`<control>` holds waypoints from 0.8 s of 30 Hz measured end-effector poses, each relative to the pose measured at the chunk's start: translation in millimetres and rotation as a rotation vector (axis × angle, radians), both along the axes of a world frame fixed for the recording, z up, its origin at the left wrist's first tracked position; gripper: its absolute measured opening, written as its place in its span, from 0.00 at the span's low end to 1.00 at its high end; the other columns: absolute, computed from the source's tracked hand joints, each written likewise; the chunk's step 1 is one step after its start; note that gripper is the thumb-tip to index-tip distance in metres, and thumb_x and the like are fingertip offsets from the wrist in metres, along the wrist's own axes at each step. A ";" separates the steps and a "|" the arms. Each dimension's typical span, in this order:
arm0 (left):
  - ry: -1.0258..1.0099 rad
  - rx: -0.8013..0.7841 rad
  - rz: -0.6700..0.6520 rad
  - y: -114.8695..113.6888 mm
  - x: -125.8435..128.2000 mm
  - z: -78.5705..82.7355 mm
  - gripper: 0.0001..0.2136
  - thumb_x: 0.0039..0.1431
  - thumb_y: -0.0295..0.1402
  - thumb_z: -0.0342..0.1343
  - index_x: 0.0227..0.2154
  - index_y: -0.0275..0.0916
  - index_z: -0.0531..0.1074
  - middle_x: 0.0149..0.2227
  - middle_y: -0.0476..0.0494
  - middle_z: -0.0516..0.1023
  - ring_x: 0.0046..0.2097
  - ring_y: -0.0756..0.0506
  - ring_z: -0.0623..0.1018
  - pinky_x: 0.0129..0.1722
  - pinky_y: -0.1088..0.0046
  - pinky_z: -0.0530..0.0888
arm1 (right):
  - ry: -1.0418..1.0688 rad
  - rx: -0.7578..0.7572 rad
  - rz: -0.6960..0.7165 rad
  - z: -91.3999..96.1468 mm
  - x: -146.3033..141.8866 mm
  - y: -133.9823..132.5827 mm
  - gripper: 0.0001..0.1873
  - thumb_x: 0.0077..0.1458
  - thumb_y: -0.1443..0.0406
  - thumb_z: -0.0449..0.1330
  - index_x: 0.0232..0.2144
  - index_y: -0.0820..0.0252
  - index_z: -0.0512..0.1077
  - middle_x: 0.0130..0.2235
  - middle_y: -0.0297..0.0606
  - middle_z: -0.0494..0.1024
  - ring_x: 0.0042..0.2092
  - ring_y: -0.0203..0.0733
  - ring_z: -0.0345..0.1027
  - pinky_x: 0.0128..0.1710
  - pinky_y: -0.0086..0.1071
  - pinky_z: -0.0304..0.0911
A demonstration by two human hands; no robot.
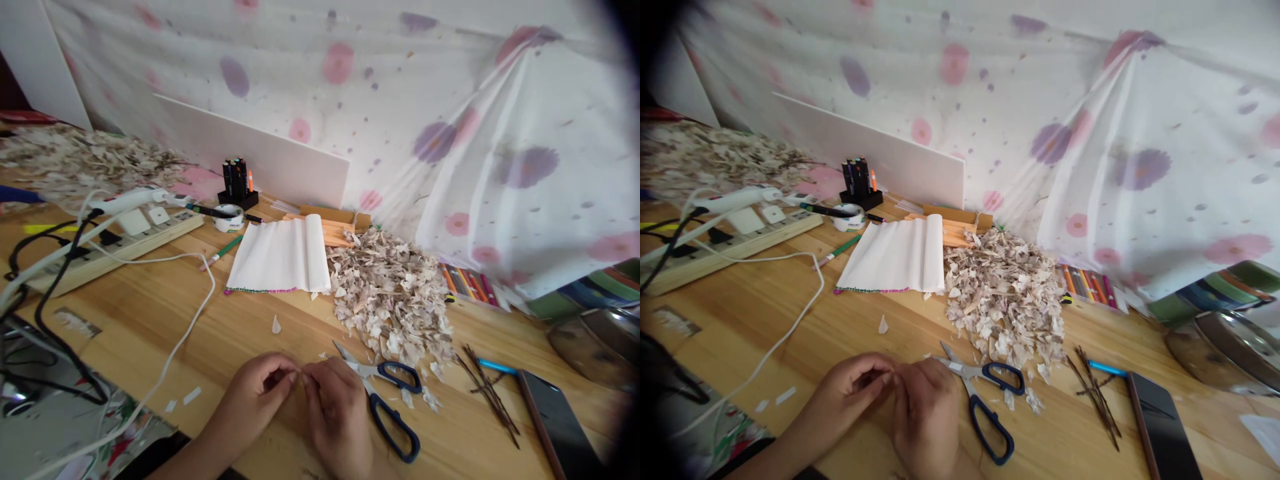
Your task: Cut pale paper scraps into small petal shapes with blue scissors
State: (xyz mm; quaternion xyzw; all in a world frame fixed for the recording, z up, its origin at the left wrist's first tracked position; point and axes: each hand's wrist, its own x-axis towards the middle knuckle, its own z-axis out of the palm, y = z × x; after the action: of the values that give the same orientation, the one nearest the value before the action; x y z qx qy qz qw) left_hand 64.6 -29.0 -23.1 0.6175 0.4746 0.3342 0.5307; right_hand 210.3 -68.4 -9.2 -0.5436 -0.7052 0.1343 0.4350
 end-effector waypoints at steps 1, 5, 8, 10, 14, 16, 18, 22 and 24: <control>0.005 0.001 -0.003 -0.2 0.0 0.2 0.07 0.54 0.34 0.53 0.28 0.40 0.76 0.32 0.42 0.80 0.36 0.41 0.77 0.38 0.69 0.73 | -0.004 0.006 0.003 0.1 0.4 -0.2 0.11 0.58 0.71 0.51 0.28 0.57 0.72 0.26 0.38 0.73 0.29 0.41 0.66 0.28 0.31 0.59; 0.017 -0.021 0.029 1.1 -1.0 1.9 0.08 0.54 0.36 0.54 0.26 0.39 0.75 0.28 0.44 0.78 0.33 0.43 0.76 0.35 0.71 0.72 | -0.024 0.049 0.050 1.4 3.6 -2.5 0.10 0.58 0.72 0.52 0.29 0.58 0.71 0.26 0.38 0.73 0.29 0.41 0.65 0.29 0.32 0.59; 0.009 -0.040 0.074 9.2 -9.0 4.2 0.10 0.54 0.39 0.54 0.28 0.38 0.75 0.26 0.46 0.77 0.30 0.44 0.75 0.30 0.72 0.70 | -0.034 0.103 0.082 1.9 8.0 -2.2 0.09 0.57 0.74 0.52 0.32 0.59 0.70 0.27 0.39 0.74 0.30 0.42 0.65 0.31 0.33 0.59; 0.040 -0.008 0.116 18.7 -19.8 6.4 0.11 0.54 0.40 0.54 0.28 0.38 0.75 0.25 0.47 0.77 0.29 0.44 0.74 0.29 0.72 0.69 | -0.054 0.105 0.078 2.4 10.0 2.3 0.09 0.58 0.74 0.52 0.33 0.59 0.70 0.28 0.39 0.74 0.31 0.42 0.65 0.31 0.33 0.60; 0.146 0.120 0.221 40.7 -45.9 10.0 0.09 0.53 0.40 0.57 0.28 0.39 0.76 0.28 0.46 0.79 0.32 0.43 0.76 0.34 0.71 0.69 | -0.224 -0.065 0.033 8.1 2.6 26.0 0.08 0.58 0.73 0.53 0.33 0.59 0.71 0.32 0.40 0.74 0.36 0.44 0.66 0.36 0.35 0.61; 0.148 0.134 0.258 49.1 -54.9 9.9 0.09 0.53 0.40 0.57 0.29 0.40 0.76 0.31 0.46 0.79 0.34 0.42 0.76 0.36 0.70 0.69 | -0.332 -0.194 0.006 11.9 -7.3 43.1 0.08 0.56 0.73 0.55 0.33 0.59 0.72 0.34 0.41 0.74 0.39 0.45 0.67 0.39 0.35 0.62; 0.126 0.128 0.287 54.2 -59.2 8.2 0.10 0.54 0.41 0.56 0.30 0.40 0.76 0.32 0.46 0.79 0.36 0.42 0.76 0.38 0.69 0.69 | -0.380 -0.243 -0.019 13.3 -18.1 60.7 0.07 0.55 0.72 0.56 0.31 0.60 0.73 0.33 0.42 0.74 0.39 0.46 0.67 0.39 0.35 0.61; 0.048 0.086 0.307 56.3 -58.5 3.8 0.12 0.53 0.43 0.56 0.30 0.38 0.75 0.30 0.46 0.79 0.35 0.42 0.76 0.37 0.69 0.70 | -0.458 -0.292 -0.039 6.7 -30.5 90.6 0.07 0.54 0.70 0.56 0.26 0.63 0.73 0.30 0.46 0.74 0.36 0.49 0.66 0.36 0.37 0.60; 0.000 0.061 0.313 55.6 -57.4 2.4 0.12 0.52 0.43 0.57 0.29 0.38 0.75 0.30 0.46 0.78 0.35 0.42 0.76 0.37 0.69 0.70 | -0.496 -0.294 0.022 3.0 -30.4 102.3 0.08 0.53 0.73 0.55 0.28 0.64 0.74 0.31 0.47 0.74 0.38 0.48 0.66 0.37 0.36 0.60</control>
State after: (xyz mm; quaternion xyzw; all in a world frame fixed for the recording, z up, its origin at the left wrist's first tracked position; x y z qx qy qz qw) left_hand 7.2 26.7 -20.8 0.5519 0.5546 0.4270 0.4533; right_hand 180.0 33.8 -6.3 -0.6094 -0.7688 0.1027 0.1643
